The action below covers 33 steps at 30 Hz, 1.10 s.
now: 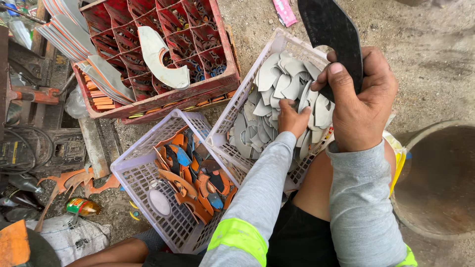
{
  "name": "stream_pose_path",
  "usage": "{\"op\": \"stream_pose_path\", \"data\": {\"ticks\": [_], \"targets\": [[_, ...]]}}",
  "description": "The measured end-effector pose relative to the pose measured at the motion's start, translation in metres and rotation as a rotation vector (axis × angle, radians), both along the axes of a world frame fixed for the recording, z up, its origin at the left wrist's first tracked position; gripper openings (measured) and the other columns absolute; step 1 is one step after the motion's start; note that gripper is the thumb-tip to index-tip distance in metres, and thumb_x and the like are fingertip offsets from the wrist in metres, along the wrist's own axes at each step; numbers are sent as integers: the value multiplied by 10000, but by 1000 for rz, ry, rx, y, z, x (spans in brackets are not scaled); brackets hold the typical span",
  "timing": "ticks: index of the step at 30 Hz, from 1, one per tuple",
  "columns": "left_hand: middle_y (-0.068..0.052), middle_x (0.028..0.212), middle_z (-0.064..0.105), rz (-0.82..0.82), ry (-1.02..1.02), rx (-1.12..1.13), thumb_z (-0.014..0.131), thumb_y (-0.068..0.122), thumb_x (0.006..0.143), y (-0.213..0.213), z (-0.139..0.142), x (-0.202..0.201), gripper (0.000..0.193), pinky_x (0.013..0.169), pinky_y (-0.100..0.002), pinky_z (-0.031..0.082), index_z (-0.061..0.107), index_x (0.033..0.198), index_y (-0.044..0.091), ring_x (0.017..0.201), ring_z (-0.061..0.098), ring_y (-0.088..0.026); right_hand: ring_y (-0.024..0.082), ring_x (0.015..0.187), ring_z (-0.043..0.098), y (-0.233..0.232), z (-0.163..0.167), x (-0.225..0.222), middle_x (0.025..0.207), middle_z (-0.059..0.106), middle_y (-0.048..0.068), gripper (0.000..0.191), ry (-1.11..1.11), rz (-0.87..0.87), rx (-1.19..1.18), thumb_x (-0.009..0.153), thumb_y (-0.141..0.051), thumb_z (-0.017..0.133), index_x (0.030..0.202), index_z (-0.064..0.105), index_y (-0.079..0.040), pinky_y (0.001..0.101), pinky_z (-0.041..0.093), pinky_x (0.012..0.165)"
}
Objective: The person sits on the ground and sorts curved rubber pieces from a white basket into a red crate, handling them one by one. They occasionally inspect pieces and place them into the appropriate container.
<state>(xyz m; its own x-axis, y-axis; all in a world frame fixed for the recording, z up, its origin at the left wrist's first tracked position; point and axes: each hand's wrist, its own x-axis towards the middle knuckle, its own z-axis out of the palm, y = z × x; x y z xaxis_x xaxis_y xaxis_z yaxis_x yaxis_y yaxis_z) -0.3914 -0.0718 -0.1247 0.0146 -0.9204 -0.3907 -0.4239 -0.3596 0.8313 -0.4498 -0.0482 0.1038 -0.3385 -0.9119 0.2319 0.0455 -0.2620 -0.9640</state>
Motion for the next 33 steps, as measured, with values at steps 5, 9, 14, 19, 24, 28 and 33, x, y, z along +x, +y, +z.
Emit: {"op": "stream_pose_path", "data": {"ticks": [5,9,14,19,24,28,33], "targets": [[-218,1077,742,-206,-49,67,707,316,877,-5,-4,3,338,932,-456,549,702,1088,53,1030,703,-397,132,828,674,-5,-3,-2,973,674,92,37,-117,-12,3,1156,9,622,1159,586,16,296,627,793],[-208,1081,746,-163,59,71,738,250,876,-4,-2,7,342,903,-422,554,658,1123,28,996,718,-358,129,802,670,-8,-9,-6,946,678,95,35,-90,-12,56,1141,4,617,1139,586,21,275,602,776],[-123,1063,745,-23,458,66,690,162,923,-2,3,56,263,833,-334,557,646,1147,31,942,703,-210,127,773,653,-6,-11,-9,912,672,93,32,-96,-20,102,1134,1,610,1149,593,23,286,584,811],[-114,1012,782,-126,307,-103,759,141,905,-4,12,137,294,776,-309,572,703,1134,-35,881,726,-176,129,831,669,-11,-19,1,964,679,80,74,-8,80,105,1137,-33,600,1101,591,31,293,610,783],[-133,972,743,-3,432,164,699,166,924,5,52,189,403,736,-339,598,650,1285,-5,829,724,-212,123,771,658,-18,-26,14,894,672,74,118,163,164,238,1105,-97,636,1082,609,16,274,567,712],[-123,997,745,37,876,472,613,167,933,26,103,243,488,767,-409,636,492,1382,18,882,760,-263,158,741,595,-21,-27,32,838,634,84,173,475,450,348,1024,-156,700,1002,669,12,305,491,641],[-148,958,743,-134,852,479,677,90,901,60,150,302,544,757,-403,642,468,1399,22,860,749,-265,224,838,632,-22,-34,82,900,650,100,213,652,903,72,909,-233,756,984,730,-36,367,510,756]]}}
